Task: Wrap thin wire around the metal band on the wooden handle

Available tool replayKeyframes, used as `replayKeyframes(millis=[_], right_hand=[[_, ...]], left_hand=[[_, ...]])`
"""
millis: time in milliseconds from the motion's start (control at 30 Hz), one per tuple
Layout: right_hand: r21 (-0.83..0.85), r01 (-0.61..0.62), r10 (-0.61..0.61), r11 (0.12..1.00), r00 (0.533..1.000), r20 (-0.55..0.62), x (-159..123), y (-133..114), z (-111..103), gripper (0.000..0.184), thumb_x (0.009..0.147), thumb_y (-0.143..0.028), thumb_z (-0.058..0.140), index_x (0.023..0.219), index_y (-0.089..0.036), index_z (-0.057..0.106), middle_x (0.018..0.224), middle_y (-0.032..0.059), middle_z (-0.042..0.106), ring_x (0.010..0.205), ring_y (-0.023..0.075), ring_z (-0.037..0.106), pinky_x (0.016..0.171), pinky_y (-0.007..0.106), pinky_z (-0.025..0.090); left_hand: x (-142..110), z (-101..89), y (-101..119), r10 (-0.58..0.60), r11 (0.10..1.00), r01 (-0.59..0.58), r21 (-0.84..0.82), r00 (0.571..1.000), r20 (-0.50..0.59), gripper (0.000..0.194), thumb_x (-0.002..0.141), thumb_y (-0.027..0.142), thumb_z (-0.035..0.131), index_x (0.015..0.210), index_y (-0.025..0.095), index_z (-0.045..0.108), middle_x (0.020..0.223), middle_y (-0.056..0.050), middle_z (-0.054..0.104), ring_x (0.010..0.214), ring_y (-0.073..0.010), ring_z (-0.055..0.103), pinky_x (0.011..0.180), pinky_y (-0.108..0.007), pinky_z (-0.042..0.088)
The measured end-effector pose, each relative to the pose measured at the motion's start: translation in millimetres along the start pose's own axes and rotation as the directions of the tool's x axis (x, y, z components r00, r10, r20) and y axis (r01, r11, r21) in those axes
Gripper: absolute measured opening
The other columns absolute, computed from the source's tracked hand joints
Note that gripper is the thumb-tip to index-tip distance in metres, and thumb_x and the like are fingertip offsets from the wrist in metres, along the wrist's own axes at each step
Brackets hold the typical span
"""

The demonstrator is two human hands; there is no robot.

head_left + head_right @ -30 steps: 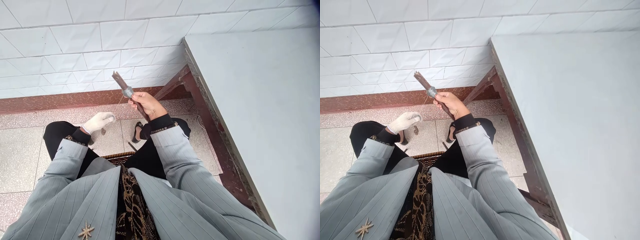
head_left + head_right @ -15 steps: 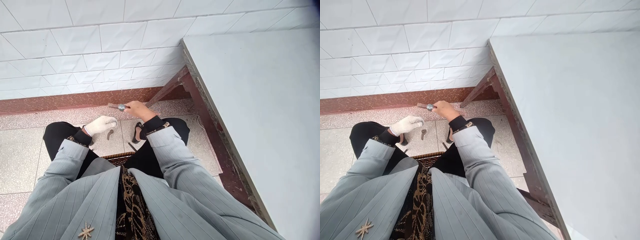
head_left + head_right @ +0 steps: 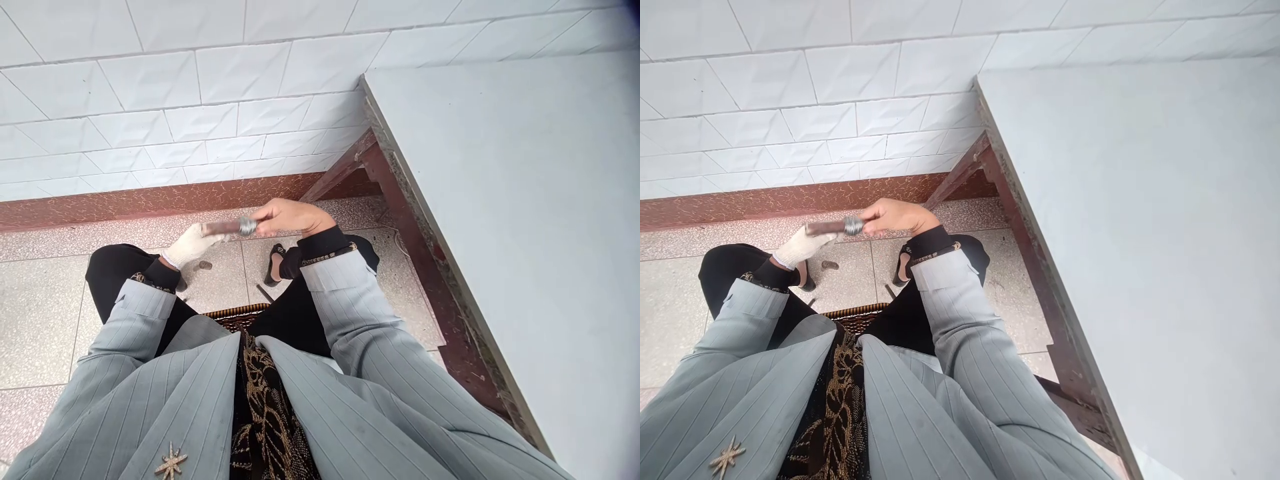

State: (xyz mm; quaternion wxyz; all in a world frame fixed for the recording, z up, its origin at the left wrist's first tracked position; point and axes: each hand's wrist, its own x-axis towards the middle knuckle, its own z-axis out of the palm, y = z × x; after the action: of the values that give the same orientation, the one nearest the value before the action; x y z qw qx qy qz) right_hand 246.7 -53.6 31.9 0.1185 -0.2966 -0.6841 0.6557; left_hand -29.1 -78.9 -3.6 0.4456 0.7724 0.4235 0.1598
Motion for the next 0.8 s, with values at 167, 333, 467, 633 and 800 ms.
replayKeyframes(millis=[167,333,467,633,800], right_hand=[[0.273,0.202,-0.059,0.940,0.889,-0.454,-1,-2,1,0.039,0.081,-0.048,0.083,0.079,-0.015,0.062,0.064,-0.0029,0.056,0.052,0.0062,0.043,0.050,0.020,0.035],[0.353,0.123,0.109,0.927,0.816,-0.568,14,7,4,0.035,0.086,-0.041,0.081,0.077,-0.016,0.059,0.063,-0.0026,0.055,0.051,0.0061,0.041,0.047,0.020,0.035],[0.328,0.089,0.127,0.940,0.804,-0.581,17,9,3,0.036,0.088,-0.038,0.080,0.072,-0.016,0.056,0.062,-0.0021,0.055,0.050,0.0059,0.042,0.046,0.020,0.034],[0.340,0.117,0.104,0.933,0.817,-0.568,12,7,1,0.035,0.085,-0.041,0.082,0.076,-0.016,0.058,0.063,-0.0024,0.055,0.049,0.0058,0.041,0.045,0.020,0.033],[0.353,0.135,0.077,0.926,0.847,-0.526,9,5,2,0.039,0.082,-0.044,0.084,0.077,-0.015,0.059,0.063,-0.0022,0.055,0.050,0.0057,0.042,0.045,0.019,0.033]], left_hand=[[0,8.0,-3,-0.080,0.991,0.090,-0.103,0.992,0.100,0.028,0.095,0.038,0.047,0.096,0.017,0.066,0.068,0.001,0.053,0.057,-0.0094,0.047,0.053,-0.022,0.041],[0,8.8,-6,0.006,0.976,0.032,-0.216,0.985,0.173,0.034,0.097,0.043,0.047,0.098,0.016,0.067,0.062,0.002,0.048,0.054,-0.0098,0.042,0.054,-0.024,0.040],[-1,3.3,-2,0.023,0.992,-0.013,-0.122,0.996,0.085,0.029,0.095,0.041,0.051,0.092,0.017,0.068,0.071,-0.001,0.057,0.063,-0.0112,0.050,0.061,-0.024,0.043],[-2,-0.2,6,-0.026,0.990,0.027,-0.141,1.000,0.006,0.028,0.095,0.038,0.051,0.091,0.016,0.067,0.065,0.001,0.052,0.059,-0.0105,0.046,0.058,-0.024,0.039],[-2,1.0,12,0.002,0.959,0.002,-0.284,1.000,0.011,0.034,0.098,0.044,0.045,0.097,0.017,0.066,0.061,0.003,0.045,0.057,-0.0108,0.041,0.059,-0.025,0.039]])
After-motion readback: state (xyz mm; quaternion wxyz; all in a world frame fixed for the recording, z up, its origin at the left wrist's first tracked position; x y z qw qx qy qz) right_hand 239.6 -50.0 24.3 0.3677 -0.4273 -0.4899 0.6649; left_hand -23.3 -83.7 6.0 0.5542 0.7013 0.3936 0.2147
